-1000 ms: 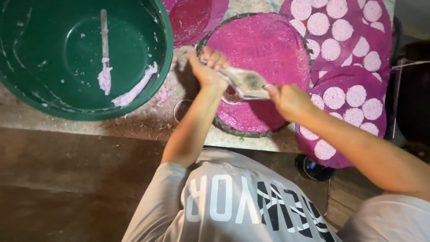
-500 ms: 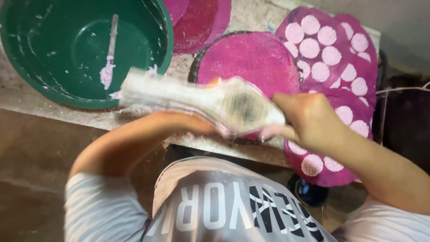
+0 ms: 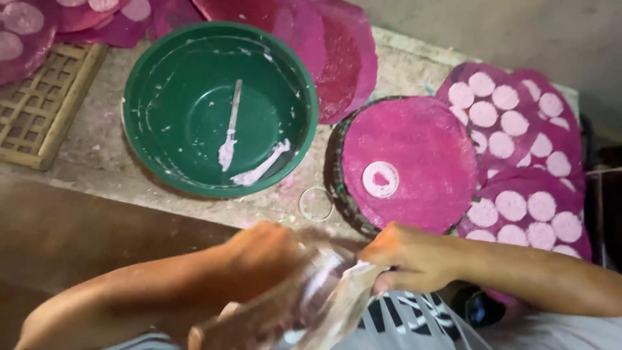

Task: The person scoops pink paste from a green basin and presses it into circular molds on a pink tray using a handheld press. They repeat this process to form multiple round items and arrange them on the tray.

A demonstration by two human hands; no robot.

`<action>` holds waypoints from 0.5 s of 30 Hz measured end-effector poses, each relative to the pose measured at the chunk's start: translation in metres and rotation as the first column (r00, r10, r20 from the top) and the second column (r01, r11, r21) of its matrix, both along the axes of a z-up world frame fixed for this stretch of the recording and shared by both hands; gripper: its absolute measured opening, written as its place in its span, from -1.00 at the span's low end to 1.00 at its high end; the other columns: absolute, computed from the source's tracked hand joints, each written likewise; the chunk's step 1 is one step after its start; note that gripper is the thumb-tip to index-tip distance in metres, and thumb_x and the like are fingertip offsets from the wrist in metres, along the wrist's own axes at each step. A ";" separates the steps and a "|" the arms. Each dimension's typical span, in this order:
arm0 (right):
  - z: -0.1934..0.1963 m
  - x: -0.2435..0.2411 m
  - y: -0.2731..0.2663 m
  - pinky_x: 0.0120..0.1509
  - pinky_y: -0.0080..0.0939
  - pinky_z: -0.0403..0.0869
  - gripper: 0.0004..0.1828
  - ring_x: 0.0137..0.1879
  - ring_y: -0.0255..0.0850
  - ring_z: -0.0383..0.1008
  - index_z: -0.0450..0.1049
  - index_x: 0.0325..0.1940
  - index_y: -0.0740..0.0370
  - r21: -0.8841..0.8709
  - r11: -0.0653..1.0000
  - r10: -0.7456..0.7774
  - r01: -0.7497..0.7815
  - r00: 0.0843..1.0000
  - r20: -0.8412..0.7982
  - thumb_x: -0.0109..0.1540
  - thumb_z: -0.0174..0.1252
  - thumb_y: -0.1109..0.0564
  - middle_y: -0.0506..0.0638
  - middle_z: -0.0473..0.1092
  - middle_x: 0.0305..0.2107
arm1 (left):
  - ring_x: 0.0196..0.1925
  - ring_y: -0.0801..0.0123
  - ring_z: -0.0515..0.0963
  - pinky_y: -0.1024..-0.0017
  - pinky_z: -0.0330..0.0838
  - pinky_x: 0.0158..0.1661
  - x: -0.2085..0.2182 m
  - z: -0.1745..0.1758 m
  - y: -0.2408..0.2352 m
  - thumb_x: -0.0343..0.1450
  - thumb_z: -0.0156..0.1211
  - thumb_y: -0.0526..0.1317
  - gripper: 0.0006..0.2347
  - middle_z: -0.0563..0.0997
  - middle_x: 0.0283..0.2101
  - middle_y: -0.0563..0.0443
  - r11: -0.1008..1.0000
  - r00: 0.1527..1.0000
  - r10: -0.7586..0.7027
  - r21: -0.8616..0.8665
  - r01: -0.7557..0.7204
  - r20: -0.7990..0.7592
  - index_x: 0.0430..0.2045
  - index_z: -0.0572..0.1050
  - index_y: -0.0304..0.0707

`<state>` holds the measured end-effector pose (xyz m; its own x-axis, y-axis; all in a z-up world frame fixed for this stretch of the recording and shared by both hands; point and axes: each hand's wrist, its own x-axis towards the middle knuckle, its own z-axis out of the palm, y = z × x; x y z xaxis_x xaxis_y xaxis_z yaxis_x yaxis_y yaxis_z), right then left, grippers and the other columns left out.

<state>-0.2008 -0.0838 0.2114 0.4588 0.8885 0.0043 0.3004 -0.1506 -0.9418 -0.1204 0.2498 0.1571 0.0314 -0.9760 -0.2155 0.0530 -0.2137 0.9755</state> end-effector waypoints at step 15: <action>-0.042 0.112 0.032 0.25 0.00 0.31 -0.59 0.15 -0.11 0.38 0.53 0.04 0.08 0.332 0.641 -0.198 0.692 -0.268 0.943 0.23 0.44 -0.10 0.03 0.39 -0.01 | -0.12 0.09 0.55 0.34 0.47 -0.21 0.075 -0.093 0.034 0.36 0.11 -0.51 -0.56 0.50 -0.01 -0.27 0.903 0.655 0.306 -0.007 -0.430 -0.691 0.20 0.35 -0.52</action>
<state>-0.0890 -0.0520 0.1699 0.4887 0.4824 0.7269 0.4464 -0.8541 0.2667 -0.0458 0.2840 0.0640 0.3062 -0.9366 -0.1703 0.7326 0.1175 0.6705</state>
